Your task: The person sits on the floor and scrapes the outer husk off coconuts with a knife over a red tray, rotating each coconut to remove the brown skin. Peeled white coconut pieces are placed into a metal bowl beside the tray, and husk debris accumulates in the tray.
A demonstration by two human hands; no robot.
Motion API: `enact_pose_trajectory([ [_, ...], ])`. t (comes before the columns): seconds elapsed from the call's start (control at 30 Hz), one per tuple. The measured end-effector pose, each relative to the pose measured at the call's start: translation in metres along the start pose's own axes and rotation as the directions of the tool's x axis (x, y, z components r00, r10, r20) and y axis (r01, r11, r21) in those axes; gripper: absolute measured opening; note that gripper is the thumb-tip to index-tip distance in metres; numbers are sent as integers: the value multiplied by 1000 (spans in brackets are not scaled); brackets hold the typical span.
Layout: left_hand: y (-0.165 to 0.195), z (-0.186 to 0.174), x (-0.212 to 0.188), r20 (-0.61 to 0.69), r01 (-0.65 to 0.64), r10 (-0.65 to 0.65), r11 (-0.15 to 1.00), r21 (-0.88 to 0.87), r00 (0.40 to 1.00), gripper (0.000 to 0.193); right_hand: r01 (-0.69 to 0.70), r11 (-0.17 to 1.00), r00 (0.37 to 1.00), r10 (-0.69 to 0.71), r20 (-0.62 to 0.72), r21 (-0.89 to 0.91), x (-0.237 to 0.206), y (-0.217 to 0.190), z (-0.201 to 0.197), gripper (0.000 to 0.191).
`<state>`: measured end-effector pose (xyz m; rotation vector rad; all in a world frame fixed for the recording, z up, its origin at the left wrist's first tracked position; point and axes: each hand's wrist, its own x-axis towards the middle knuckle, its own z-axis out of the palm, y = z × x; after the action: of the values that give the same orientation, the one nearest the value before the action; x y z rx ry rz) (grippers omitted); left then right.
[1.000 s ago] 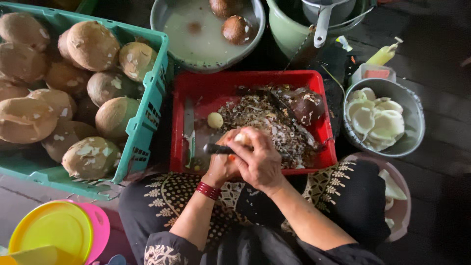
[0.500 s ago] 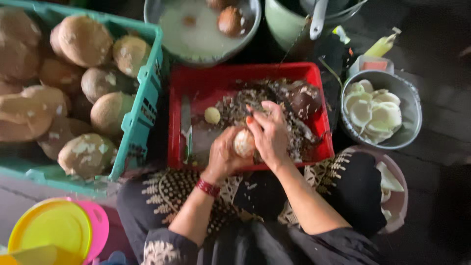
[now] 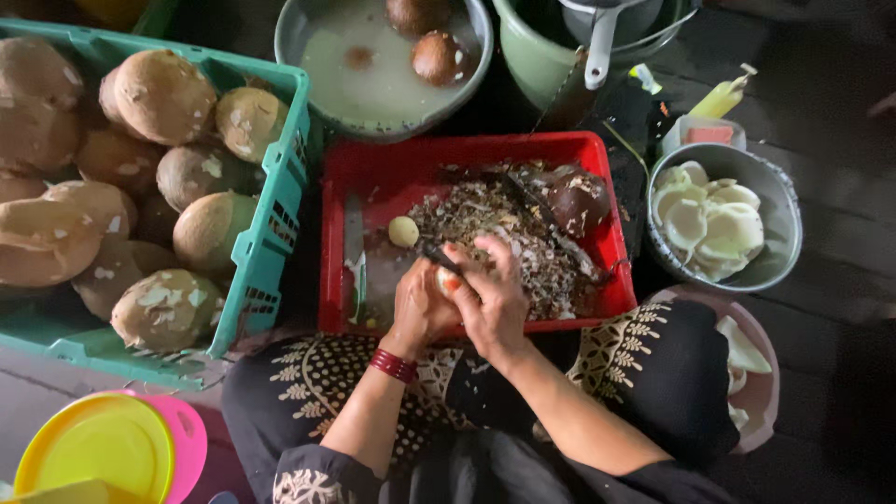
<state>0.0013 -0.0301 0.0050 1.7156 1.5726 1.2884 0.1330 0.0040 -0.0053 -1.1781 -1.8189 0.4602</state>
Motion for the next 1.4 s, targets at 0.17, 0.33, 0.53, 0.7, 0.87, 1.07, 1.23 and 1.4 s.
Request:
enact_pose_trajectory([
  [0.17,4,-2,1,-123,69,-74,997,-46,990,75,-405,883,914,393,96,237,6,30,5,35],
  [0.33,17,-7,-2,-172,322,-332,943,-82,928,91,-713,629,701,613,365,311,-3,50,-7,35],
  [0.53,29,-34,-10,83,252,-305,888,383,949,73,-791,425,594,708,383,441,-5,57,6,33],
  [0.7,22,-39,-6,-11,-147,157,942,300,987,34,-698,353,689,571,447,623,15,59,0,38],
  [0.87,9,-18,-12,-6,285,-290,937,205,957,36,-574,572,807,516,286,586,9,41,-12,40],
  [1.07,-12,3,-14,185,554,-571,583,-594,800,26,-556,689,830,432,351,465,7,33,-9,38],
  [1.23,-18,-2,-21,277,479,-391,750,-457,878,26,-638,500,770,421,479,586,12,38,-7,40],
  [1.4,-15,9,-19,227,491,-456,623,-609,860,40,-535,708,842,398,366,461,2,41,-3,36],
])
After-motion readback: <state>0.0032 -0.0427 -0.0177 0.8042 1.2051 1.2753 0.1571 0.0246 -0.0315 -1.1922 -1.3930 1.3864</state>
